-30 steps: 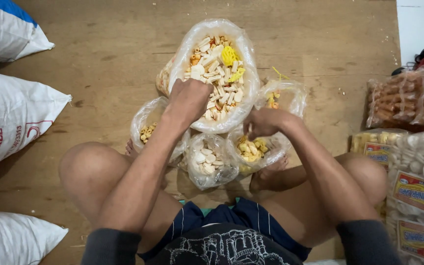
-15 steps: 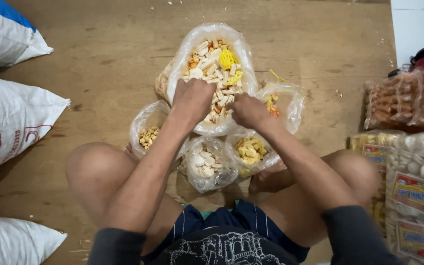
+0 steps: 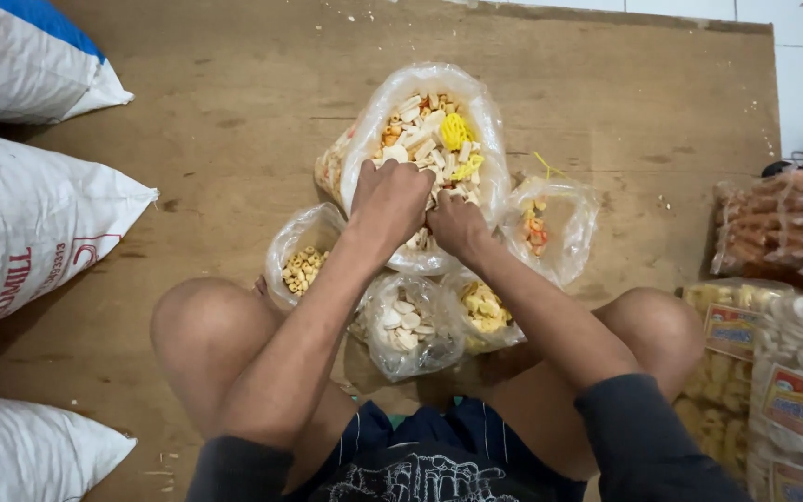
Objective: A person sitting on the floor manually sorts and mixes different types of snacks into plastic bags.
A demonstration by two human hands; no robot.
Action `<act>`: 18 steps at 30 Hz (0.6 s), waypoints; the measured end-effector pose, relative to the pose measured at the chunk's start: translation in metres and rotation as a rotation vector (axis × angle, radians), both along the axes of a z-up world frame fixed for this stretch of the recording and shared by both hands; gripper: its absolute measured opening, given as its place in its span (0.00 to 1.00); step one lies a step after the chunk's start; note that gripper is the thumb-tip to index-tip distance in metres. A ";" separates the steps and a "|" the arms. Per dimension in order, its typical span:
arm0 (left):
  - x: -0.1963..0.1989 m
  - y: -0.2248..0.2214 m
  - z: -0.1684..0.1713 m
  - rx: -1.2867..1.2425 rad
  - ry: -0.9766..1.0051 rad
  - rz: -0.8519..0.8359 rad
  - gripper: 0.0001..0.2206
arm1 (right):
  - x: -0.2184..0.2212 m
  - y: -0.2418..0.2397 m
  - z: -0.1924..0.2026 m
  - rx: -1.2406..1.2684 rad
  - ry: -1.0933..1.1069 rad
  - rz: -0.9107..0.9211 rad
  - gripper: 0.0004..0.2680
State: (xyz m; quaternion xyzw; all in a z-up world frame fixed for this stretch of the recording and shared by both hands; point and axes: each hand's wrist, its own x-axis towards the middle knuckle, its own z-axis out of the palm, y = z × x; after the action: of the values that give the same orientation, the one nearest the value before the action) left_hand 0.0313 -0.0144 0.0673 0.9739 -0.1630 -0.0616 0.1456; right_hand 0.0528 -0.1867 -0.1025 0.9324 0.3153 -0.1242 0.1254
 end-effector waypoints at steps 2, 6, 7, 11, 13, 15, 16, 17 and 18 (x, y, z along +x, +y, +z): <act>0.003 0.001 -0.001 0.003 -0.002 0.002 0.10 | 0.001 0.004 0.000 -0.045 -0.024 -0.007 0.10; 0.006 0.001 -0.004 0.006 -0.005 0.001 0.09 | -0.004 0.015 0.010 -0.156 -0.081 -0.015 0.10; 0.006 0.002 -0.003 0.007 -0.005 0.002 0.09 | -0.003 0.015 0.010 -0.155 -0.082 -0.014 0.10; 0.003 0.006 -0.001 -0.001 -0.009 0.008 0.09 | 0.000 0.005 -0.014 -0.078 -0.183 -0.018 0.09; 0.003 0.009 0.000 0.008 -0.004 0.013 0.10 | 0.002 0.001 -0.023 -0.049 -0.256 -0.011 0.09; 0.005 0.013 0.004 0.018 -0.009 0.046 0.09 | 0.001 0.000 -0.014 -0.048 -0.318 -0.073 0.08; 0.005 0.013 0.002 0.018 -0.010 0.048 0.09 | 0.001 0.003 -0.008 -0.048 -0.319 -0.071 0.08; 0.005 0.013 0.000 0.020 0.002 0.055 0.09 | 0.000 0.005 -0.003 -0.044 -0.315 -0.064 0.08; 0.004 0.013 -0.002 0.022 0.015 0.061 0.09 | -0.001 0.007 0.003 -0.039 -0.310 -0.056 0.08</act>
State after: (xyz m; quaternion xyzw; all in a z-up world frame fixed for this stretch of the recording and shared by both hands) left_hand 0.0356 -0.0011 0.0656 0.9794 -0.1314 -0.0662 0.1381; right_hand 0.0517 -0.1797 -0.0994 0.9463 0.2634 0.0115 0.1872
